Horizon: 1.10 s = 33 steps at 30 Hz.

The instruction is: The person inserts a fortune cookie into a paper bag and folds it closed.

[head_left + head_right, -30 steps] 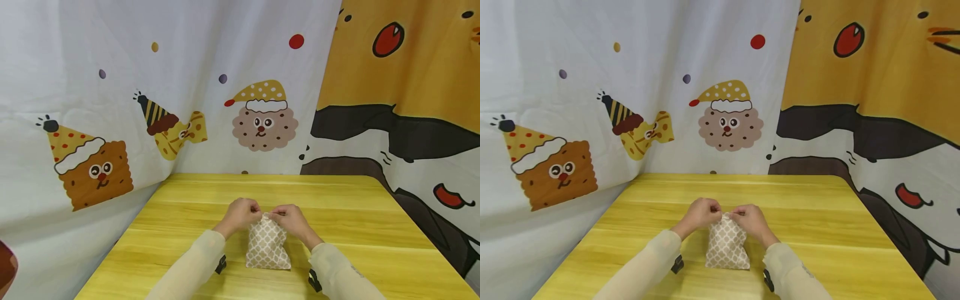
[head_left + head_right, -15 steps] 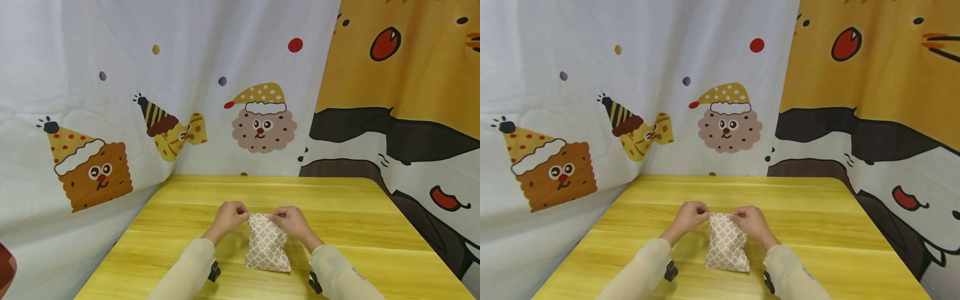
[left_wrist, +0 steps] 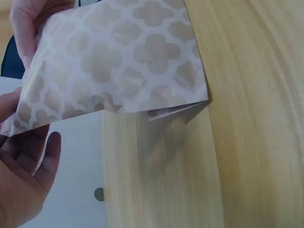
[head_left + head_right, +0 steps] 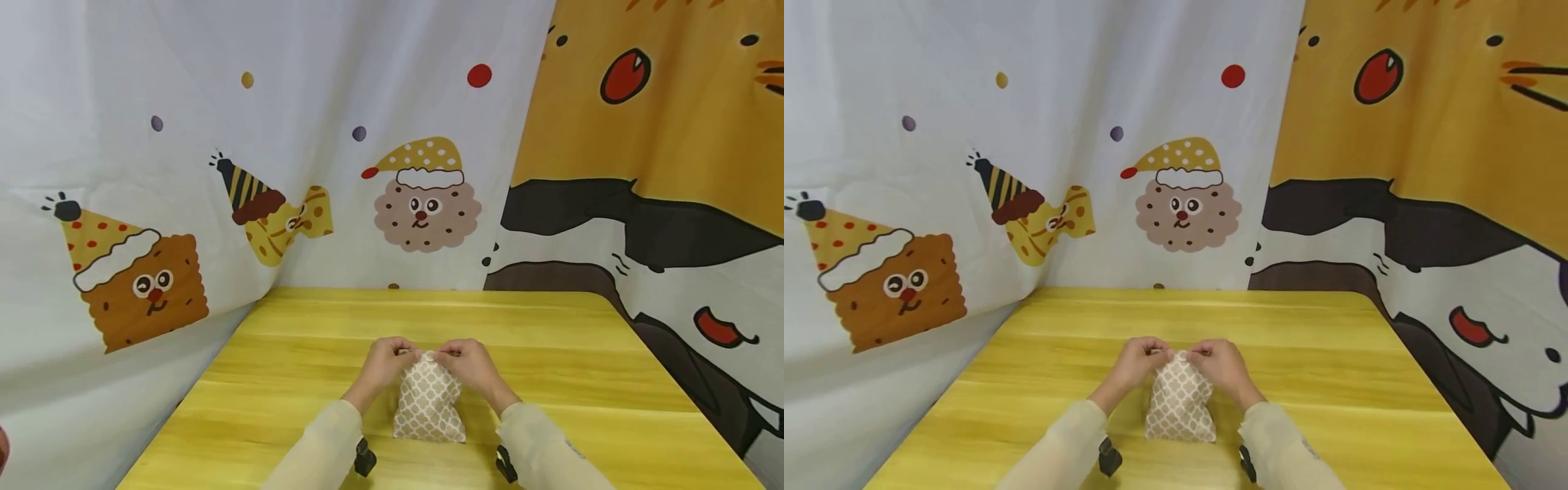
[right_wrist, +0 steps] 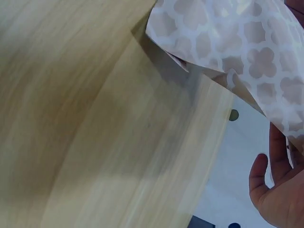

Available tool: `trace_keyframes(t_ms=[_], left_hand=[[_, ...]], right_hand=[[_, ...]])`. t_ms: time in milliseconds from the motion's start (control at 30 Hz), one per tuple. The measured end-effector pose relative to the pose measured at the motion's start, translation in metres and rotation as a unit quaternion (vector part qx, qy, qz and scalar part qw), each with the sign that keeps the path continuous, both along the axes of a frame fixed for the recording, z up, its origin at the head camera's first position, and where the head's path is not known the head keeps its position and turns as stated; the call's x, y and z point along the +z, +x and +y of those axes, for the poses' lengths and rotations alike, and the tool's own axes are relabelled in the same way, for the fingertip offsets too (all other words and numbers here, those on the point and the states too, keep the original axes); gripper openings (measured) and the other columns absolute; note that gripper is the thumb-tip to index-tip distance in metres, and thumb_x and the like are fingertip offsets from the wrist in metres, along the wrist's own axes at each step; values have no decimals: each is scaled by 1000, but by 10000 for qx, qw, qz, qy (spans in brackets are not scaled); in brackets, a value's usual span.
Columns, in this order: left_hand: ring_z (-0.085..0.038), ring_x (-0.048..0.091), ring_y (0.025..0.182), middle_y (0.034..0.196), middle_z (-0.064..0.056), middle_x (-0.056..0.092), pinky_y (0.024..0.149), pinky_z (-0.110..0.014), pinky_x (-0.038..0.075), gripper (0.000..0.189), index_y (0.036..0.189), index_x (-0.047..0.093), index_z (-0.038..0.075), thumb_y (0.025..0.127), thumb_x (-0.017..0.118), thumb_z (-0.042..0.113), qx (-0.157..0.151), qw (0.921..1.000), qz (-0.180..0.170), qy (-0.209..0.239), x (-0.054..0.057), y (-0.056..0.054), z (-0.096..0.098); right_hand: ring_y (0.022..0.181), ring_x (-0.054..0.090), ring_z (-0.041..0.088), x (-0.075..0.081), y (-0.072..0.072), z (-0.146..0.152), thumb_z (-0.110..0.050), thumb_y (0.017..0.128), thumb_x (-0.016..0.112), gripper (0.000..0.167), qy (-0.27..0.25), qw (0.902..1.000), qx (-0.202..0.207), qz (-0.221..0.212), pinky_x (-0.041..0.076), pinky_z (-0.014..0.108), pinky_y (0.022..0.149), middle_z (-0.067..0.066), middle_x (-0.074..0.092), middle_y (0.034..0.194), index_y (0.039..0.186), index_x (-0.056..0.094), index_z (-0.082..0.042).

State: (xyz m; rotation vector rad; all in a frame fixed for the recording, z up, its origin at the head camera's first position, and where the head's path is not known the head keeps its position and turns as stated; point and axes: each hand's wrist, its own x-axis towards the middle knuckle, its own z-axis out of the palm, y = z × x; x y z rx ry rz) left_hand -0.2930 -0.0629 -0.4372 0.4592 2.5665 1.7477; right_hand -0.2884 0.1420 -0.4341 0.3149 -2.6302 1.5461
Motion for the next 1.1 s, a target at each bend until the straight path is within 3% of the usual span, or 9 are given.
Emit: trace_keyframes(t_ms=[233,433,600,733,833,1100], left_hand=[[-15,53,67,82,0,68,59,-27,47,10,90,74,13,95,70,21,-7,9998,46,168,6,1,2],[-15,54,68,83,0,68,61,-29,46,11,89,74,12,94,70,21,129,9991,-113,401,4,0,3],[-14,53,68,82,-2,67,61,-27,46,13,89,74,9,93,71,20,280,9981,-205,507,0,1,4],[-14,55,70,83,0,67,61,-26,46,12,89,74,7,93,71,17,350,9975,-233,574,-4,1,6],[-17,57,73,87,-3,69,63,-28,47,12,91,73,4,94,69,15,336,9971,-203,656,1,4,4],[-17,60,78,92,-3,70,67,-32,52,13,94,73,4,94,69,17,264,9979,-288,510,-8,-6,-9]], right_hand=[[78,62,13,10,0,-9,-21,91,73,9,136,9997,-174,109,53,32,67,-5,70,89,96,78,-15],[70,58,15,12,3,-18,-14,87,68,8,189,9994,-196,197,50,32,63,-4,69,81,86,76,-17],[68,57,14,8,6,-20,-16,85,67,8,355,9979,-491,218,48,32,62,-5,68,79,83,75,-18],[66,56,14,2,8,-11,-17,86,67,9,502,9961,-715,131,47,31,60,-5,68,79,82,75,-18],[66,56,15,1,7,-4,-18,86,66,11,542,9947,-865,112,46,32,59,-5,69,79,81,75,-20],[62,53,16,-5,7,19,-20,86,66,10,589,9943,-874,138,42,32,57,-6,68,79,81,75,-21]])
